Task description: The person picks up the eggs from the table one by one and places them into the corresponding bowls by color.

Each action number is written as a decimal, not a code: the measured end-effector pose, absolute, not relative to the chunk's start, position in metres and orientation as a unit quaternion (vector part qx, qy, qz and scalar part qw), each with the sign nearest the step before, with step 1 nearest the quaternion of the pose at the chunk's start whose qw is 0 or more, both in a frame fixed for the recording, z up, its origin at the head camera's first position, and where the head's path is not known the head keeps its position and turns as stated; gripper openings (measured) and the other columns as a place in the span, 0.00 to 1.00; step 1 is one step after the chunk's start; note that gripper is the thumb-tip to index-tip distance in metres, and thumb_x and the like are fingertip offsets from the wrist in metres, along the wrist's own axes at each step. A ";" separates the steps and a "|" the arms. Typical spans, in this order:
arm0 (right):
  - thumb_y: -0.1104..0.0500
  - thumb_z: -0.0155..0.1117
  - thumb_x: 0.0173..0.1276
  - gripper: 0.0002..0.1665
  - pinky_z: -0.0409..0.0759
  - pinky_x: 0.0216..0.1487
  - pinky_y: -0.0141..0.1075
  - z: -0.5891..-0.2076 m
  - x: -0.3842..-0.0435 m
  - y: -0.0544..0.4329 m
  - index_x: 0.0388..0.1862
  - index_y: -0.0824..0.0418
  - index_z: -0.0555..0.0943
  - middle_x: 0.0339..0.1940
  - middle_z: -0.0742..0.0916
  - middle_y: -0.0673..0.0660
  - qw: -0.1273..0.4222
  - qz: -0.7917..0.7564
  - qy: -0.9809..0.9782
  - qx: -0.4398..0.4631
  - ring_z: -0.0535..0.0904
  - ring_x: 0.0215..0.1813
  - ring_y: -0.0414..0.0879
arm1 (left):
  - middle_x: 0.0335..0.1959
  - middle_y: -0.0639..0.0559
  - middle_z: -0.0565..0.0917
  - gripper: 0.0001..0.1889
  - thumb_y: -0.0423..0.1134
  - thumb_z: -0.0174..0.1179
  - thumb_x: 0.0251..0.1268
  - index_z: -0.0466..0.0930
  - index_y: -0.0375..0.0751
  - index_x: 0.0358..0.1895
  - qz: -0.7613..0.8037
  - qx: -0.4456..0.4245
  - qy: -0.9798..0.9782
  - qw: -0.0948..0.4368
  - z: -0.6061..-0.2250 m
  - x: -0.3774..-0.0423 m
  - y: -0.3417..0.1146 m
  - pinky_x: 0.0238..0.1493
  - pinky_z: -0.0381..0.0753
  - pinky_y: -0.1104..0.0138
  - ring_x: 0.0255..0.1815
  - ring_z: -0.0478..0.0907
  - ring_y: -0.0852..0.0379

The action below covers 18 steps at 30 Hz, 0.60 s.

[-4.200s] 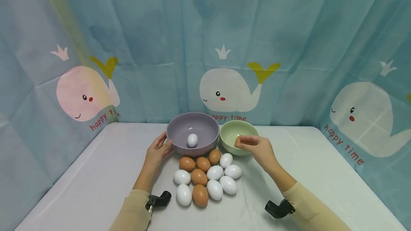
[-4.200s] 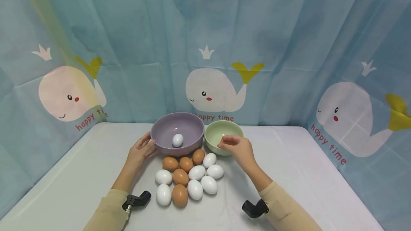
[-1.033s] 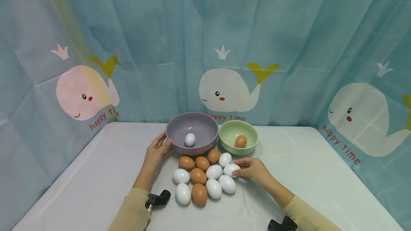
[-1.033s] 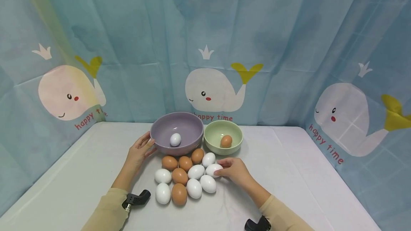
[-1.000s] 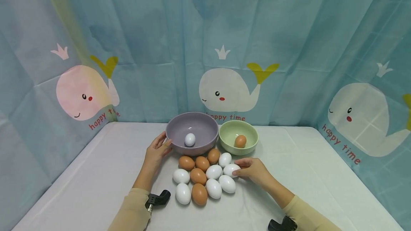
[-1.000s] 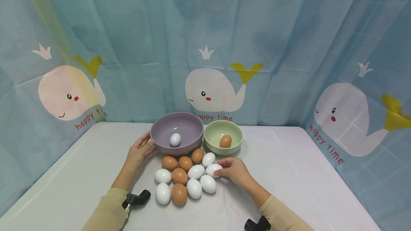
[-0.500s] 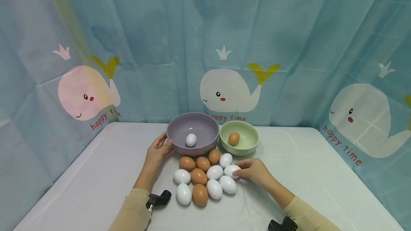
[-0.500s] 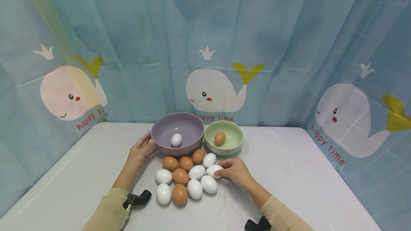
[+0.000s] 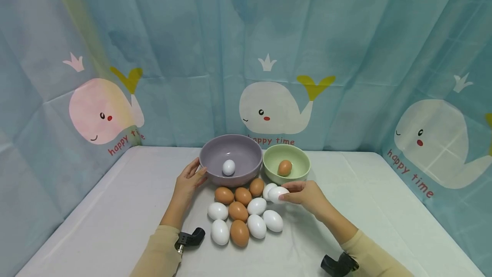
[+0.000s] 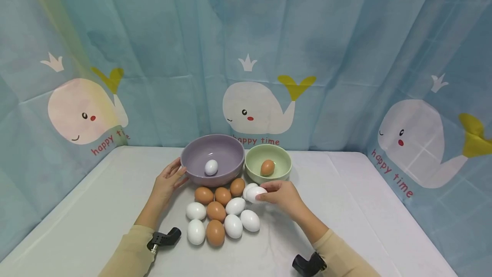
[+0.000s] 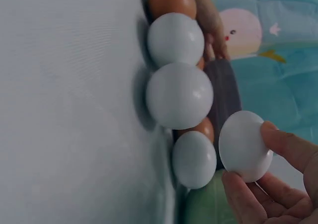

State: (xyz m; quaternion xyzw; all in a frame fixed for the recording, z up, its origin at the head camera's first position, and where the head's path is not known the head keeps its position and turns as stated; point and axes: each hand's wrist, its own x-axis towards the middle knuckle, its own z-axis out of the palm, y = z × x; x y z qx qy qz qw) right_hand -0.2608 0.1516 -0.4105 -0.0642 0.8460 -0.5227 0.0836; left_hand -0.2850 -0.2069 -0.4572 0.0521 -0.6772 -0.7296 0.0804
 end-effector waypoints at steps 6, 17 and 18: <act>0.52 0.79 0.55 0.25 0.87 0.50 0.36 -0.397 -0.267 0.142 0.50 0.60 0.87 0.48 0.91 0.55 0.087 -0.528 0.841 -0.077 0.85 0.48 0.39 | 0.81 0.48 0.57 0.33 0.39 0.58 0.74 0.57 0.43 0.78 -0.730 0.051 -0.677 0.082 -0.456 -0.285 -0.208 0.61 0.83 0.71 0.78 0.61 0.51; 0.57 0.78 0.57 0.23 0.89 0.49 0.36 -0.378 -0.287 0.115 0.51 0.63 0.87 0.49 0.89 0.57 0.103 -0.534 0.834 -0.097 0.85 0.48 0.42 | 0.81 0.48 0.56 0.34 0.41 0.59 0.73 0.56 0.43 0.78 -0.731 0.045 -0.676 0.078 -0.457 -0.285 -0.208 0.59 0.83 0.73 0.79 0.59 0.52; 0.57 0.78 0.57 0.23 0.90 0.49 0.37 -0.377 -0.288 0.113 0.51 0.63 0.87 0.49 0.89 0.57 0.103 -0.534 0.834 -0.095 0.85 0.48 0.42 | 0.81 0.48 0.56 0.34 0.41 0.59 0.73 0.56 0.43 0.78 -0.731 0.046 -0.676 0.078 -0.457 -0.286 -0.208 0.59 0.83 0.73 0.79 0.59 0.52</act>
